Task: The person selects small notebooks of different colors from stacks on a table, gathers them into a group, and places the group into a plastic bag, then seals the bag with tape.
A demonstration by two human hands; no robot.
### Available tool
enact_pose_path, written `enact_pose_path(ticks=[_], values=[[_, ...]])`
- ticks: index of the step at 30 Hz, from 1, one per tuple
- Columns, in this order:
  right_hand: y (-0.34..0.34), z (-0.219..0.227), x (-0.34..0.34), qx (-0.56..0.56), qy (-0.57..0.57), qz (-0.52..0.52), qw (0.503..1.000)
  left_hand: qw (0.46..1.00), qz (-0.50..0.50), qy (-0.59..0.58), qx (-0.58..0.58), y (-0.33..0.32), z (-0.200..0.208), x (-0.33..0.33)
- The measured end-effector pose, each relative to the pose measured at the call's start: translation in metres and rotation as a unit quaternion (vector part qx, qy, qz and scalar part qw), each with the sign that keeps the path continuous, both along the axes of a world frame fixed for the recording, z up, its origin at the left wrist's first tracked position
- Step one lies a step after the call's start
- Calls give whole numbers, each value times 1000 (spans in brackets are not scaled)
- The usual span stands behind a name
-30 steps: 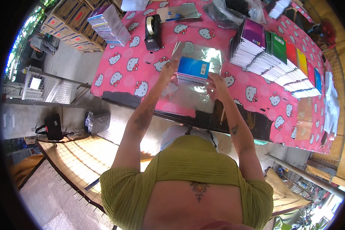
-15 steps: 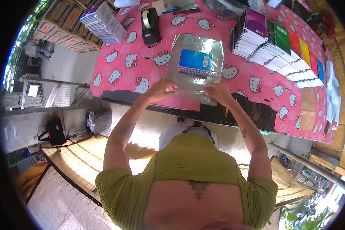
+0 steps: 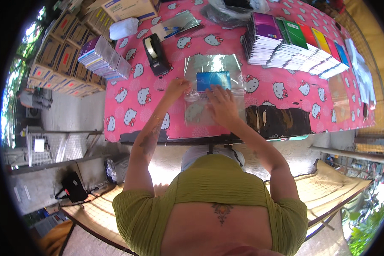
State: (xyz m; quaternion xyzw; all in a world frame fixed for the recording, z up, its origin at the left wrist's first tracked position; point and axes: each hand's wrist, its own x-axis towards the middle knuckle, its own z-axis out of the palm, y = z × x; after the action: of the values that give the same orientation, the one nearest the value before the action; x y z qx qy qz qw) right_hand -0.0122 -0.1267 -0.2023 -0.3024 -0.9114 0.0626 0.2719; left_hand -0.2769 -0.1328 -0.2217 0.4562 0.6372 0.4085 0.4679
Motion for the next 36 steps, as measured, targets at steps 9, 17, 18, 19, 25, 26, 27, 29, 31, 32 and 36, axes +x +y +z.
enact_pose_path(ticks=[9,17,18,19,25,26,27,29,31,32,36], values=[[-5,-16,-19,-56,-54,-55,995,908,-11,268,322,95,34,29],[-5,-12,-21,-47,-41,-61,996,793,-220,529,207,172,-12,36],[-5,-13,-20,-44,-39,-67,996,785,-230,530,224,168,-9,40],[-5,-14,-19,-42,-36,-71,996,779,-229,530,245,165,-6,43],[-6,-12,-19,-35,-38,-66,997,772,-225,514,298,154,19,38],[-6,-11,-18,-36,-37,-62,997,762,-214,520,322,153,23,38],[-6,-10,-19,-35,-35,-60,997,750,-203,527,344,152,25,35],[-7,-8,-19,-35,-33,-56,997,720,-204,584,314,150,27,33],[-5,-11,-17,-34,-22,-57,998,721,-204,601,279,147,34,42],[-4,-12,-16,-33,-17,-57,998,738,-200,592,257,144,37,48],[-5,-10,-18,-25,-8,-43,999,785,-134,544,266,122,36,52]])
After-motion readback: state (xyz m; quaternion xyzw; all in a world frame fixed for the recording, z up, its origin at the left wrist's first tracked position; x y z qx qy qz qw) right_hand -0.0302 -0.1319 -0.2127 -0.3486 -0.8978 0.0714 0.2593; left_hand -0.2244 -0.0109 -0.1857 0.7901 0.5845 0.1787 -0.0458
